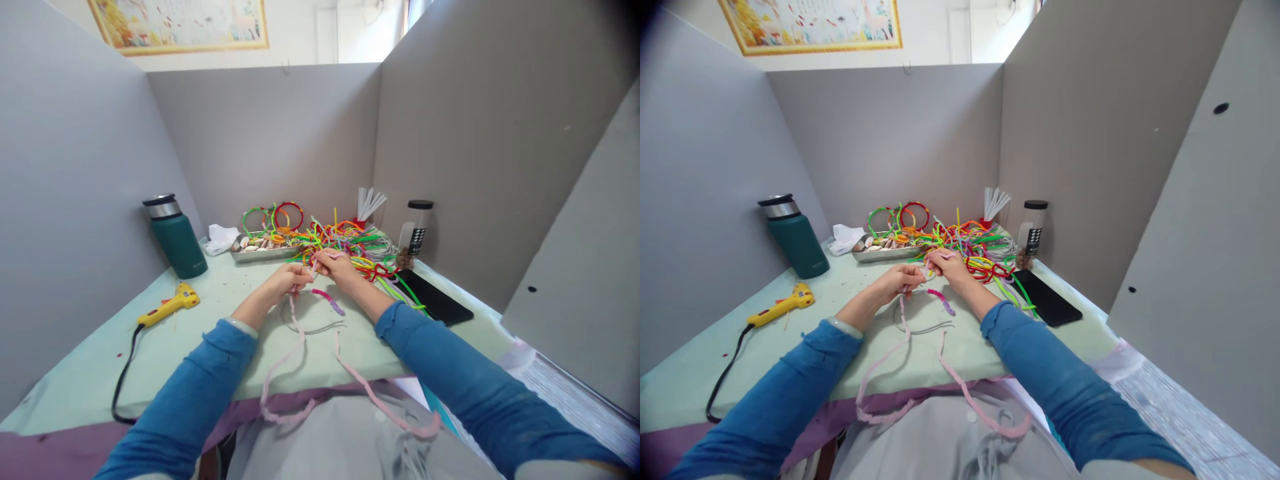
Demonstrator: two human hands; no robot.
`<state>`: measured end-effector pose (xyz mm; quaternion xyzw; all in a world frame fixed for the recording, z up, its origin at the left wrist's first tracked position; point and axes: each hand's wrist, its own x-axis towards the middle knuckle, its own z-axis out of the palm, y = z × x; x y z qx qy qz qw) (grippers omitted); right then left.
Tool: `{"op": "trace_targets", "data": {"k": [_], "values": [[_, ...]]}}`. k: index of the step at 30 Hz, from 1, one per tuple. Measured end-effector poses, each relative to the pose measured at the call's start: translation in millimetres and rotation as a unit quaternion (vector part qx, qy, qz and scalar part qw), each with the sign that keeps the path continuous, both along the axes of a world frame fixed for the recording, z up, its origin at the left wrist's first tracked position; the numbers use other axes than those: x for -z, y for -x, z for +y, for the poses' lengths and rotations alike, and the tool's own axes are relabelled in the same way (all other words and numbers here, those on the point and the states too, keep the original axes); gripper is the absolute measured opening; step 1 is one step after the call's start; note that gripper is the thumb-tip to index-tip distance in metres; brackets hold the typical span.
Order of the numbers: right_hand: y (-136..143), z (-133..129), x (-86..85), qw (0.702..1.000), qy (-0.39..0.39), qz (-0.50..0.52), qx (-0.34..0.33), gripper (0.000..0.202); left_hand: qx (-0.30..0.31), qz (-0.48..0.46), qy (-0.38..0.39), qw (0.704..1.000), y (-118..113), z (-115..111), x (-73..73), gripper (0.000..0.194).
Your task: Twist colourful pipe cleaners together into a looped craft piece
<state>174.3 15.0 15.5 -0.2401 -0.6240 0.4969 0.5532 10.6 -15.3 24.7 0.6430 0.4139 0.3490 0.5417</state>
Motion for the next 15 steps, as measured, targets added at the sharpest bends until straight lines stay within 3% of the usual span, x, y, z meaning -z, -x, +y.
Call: {"op": "trace_targets", "data": {"k": [3, 6, 10, 15], "values": [[-0.4, 0.6, -0.2, 1.000, 0.015, 0.007, -0.005, 0.029, -0.044, -0.020, 0.000, 0.999, -0.6, -0.1, -0.8, 0.022], [1.0, 0.3, 3.9, 0.998, 0.032, -0.047, -0.026, 0.031, -0.046, -0.039, -0.003, 0.998, -0.3, -0.5, -1.0, 0.022], [4.1, -0.4, 8.6, 0.994, -0.012, -0.106, -0.024, 0.028, -0.053, -0.027, 0.000, 0.998, 1.1, 1.6, 1.3, 0.023], [2.0, 4.5, 8.3, 0.997, 0.004, -0.080, 0.012, 0.030, -0.005, -0.036, 0.021, 0.999, 1.4, 1.1, 1.5, 0.031]]}}
